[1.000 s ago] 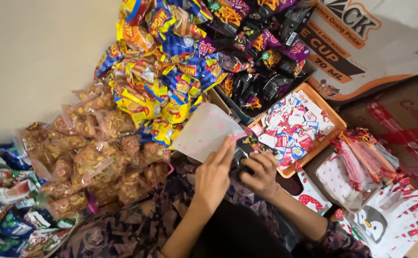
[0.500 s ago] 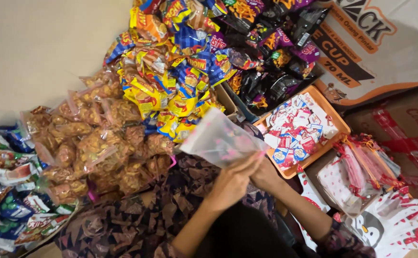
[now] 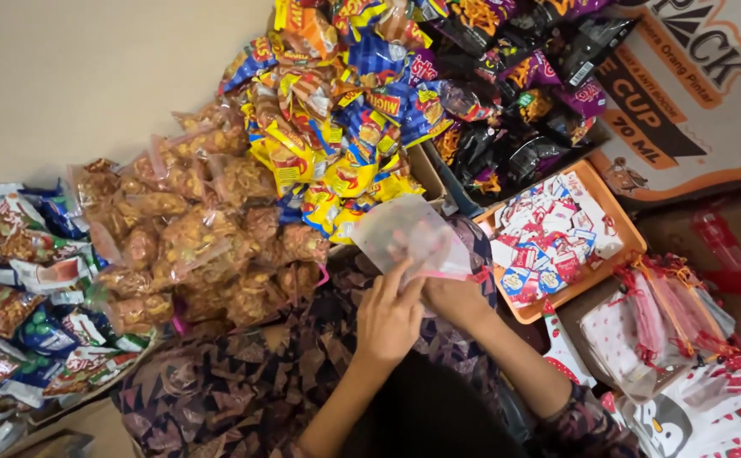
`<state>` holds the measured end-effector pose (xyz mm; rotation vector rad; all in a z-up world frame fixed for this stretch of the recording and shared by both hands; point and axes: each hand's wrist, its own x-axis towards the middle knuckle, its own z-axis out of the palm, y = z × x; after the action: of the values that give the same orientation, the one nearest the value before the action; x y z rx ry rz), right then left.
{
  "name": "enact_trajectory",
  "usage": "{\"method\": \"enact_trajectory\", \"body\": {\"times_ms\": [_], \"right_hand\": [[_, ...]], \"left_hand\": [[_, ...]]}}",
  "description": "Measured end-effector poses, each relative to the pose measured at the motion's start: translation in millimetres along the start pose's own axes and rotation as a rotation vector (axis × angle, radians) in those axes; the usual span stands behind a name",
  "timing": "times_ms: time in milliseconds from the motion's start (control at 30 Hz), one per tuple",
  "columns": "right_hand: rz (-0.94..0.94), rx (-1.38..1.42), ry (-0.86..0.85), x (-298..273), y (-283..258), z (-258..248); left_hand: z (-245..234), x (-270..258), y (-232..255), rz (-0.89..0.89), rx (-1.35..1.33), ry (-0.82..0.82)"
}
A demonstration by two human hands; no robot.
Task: Packing various snack items into small plastic gift bags and tying them closed.
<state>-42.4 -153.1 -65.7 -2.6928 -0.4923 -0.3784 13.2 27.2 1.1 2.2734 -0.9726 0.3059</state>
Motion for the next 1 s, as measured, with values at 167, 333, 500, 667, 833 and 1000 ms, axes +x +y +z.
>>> {"method": "enact_trajectory", "body": {"times_ms": [167, 333, 500, 667, 833, 1000], "right_hand": [[0.088, -0.017, -0.124, 5, -11, 1], [0.158, -0.025, -0.204, 38, -4, 4], [0.222, -0.039, -0.268, 55, -20, -20], [-0.107, -0.04, 0.246, 76, -18, -57], [0.275, 0.122, 0.588, 136, 89, -24], [0.281, -0.324, 0.224, 177, 128, 4]], "left_hand": [[47, -21, -5, -0.083, -0.285, -0.076], [22, -14, -9, -0.062, -0.27, -0.044], [-44, 19, -12, -0.122, -0.273, 0.056], [-87, 42, -32, -0.39, -0.413, 0.106], [-100, 84, -35, -0.373, -0.48, 0.156], [-79, 115, -41, -0.277, -0.479, 0.157]]}}
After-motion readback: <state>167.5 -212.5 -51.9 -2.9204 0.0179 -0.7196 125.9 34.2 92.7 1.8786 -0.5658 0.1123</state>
